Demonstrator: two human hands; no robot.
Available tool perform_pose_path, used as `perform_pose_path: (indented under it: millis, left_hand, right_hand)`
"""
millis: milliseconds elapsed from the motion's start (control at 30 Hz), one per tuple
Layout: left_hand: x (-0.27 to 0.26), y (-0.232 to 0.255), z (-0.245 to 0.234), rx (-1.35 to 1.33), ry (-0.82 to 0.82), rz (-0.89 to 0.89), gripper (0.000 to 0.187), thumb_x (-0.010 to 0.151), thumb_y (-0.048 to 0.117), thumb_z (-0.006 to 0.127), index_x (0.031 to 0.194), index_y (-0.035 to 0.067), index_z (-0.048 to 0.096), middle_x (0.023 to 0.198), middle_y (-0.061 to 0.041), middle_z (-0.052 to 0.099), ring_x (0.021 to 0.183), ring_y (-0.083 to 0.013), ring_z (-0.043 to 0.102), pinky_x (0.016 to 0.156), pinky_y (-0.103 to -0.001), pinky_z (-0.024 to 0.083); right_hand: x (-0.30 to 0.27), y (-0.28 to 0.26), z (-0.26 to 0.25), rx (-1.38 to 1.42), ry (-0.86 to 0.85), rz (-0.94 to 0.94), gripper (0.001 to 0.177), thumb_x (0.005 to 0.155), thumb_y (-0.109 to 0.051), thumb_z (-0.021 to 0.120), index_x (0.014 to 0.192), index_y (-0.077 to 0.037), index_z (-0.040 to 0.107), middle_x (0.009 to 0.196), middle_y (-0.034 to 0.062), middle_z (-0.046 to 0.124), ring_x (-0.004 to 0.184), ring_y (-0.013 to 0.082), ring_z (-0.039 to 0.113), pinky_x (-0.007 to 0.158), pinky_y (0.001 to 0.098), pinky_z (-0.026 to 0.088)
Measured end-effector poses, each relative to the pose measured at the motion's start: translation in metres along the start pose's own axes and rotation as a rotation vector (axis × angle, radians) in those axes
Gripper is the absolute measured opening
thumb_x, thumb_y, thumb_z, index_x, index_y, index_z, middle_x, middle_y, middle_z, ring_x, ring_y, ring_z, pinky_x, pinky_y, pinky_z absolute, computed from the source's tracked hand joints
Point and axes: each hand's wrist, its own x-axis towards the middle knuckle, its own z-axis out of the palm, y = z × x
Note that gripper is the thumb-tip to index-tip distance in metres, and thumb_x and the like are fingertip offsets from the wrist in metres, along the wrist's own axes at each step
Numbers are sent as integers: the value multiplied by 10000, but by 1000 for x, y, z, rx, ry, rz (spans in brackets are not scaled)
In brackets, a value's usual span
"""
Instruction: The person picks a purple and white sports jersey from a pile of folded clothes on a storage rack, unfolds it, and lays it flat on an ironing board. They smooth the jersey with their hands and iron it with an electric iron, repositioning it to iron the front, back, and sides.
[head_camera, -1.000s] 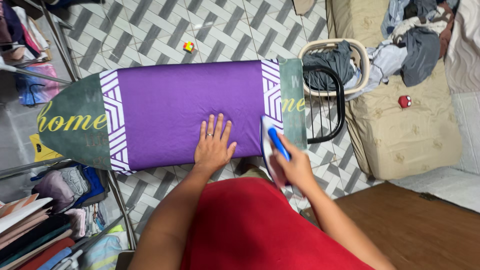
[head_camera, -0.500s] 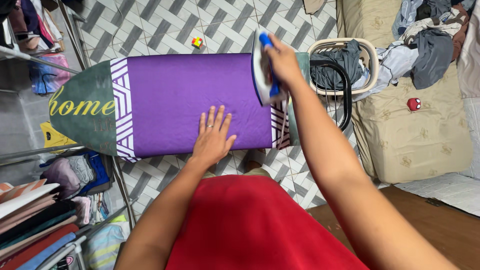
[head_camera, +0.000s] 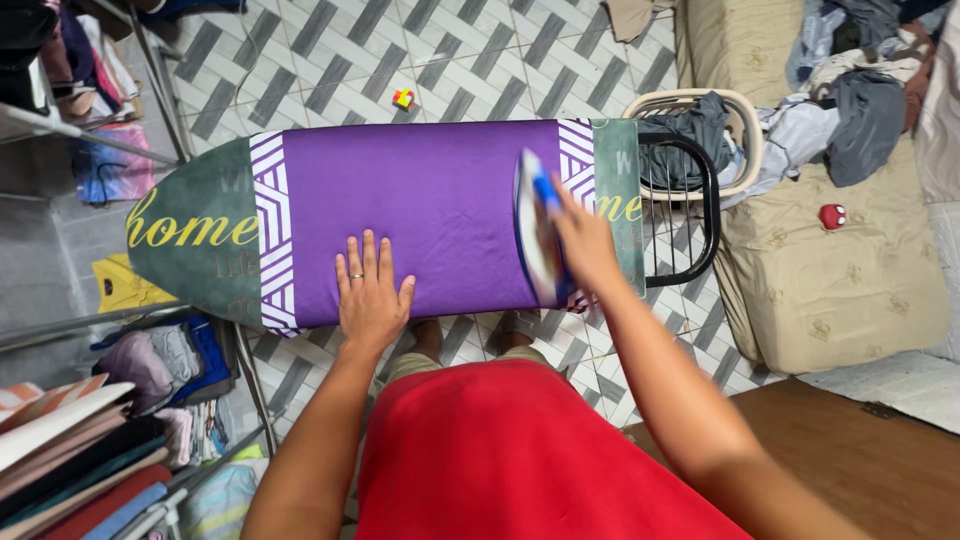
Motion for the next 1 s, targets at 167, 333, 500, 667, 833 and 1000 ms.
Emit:
perform_pose_path:
  millis: [167, 333, 500, 667, 833, 1000]
  left_hand:
    - [-3, -6, 4, 20, 11, 15, 722, 988, 461, 525, 1526, -12, 433, 1638, -248, 307, 1528, -442, 226, 1232, -584, 158]
    - [-5, -12, 3, 6, 6, 16, 726, 994, 474, 510, 1534, -3, 423, 1650, -231, 296, 1537, -431, 220, 1241, -578, 153]
    - [-1, -14, 3, 7, -31, 19, 758, 969, 476, 517, 1543, -2, 389, 1653, -224, 265, 1537, -430, 192, 1232, -583, 135]
    - [0, -15, 1, -9, -21, 28, 757, 977, 467, 513, 1553, -5, 379, 1662, -225, 247, 1542, -427, 182, 1233, -580, 131]
    - [-1, -10, 2, 11, -21, 14, 743, 986, 465, 508, 1550, -2, 383, 1662, -220, 246, 1540, -420, 186, 1237, -576, 130]
    - [-1, -10, 3, 23, -39, -12, 737, 985, 472, 511, 1544, 5, 395, 1658, -223, 256, 1540, -420, 190, 1238, -574, 130]
  right_hand:
    - [135, -41, 8, 117, 82, -184, 461, 1038, -252, 614, 1486, -144, 588, 881, 79, 666, 716, 159, 638, 674, 367, 523]
    - [86, -71, 11, 97, 23, 134, 439, 1007, -273, 568, 1429, -180, 642, 749, 75, 610, 621, 105, 580, 594, 302, 500]
    - [-68, -84, 22, 288, 33, 305, 492, 990, -175, 589, 1481, -170, 602, 740, 8, 600, 631, 63, 503, 590, 254, 467]
    - [-94, -78, 32, 352, 52, 537, 505, 978, -197, 580, 1482, -212, 610, 694, 81, 567, 536, 188, 510, 516, 368, 435]
    - [50, -71, 30, -66, 159, -333, 509, 1054, -232, 616, 1554, -156, 550, 1163, 201, 745, 1032, 247, 675, 880, 358, 534]
    - [132, -93, 34, 436, -91, 294, 517, 963, -214, 588, 1480, -210, 587, 753, 74, 544, 584, 214, 510, 544, 389, 459]
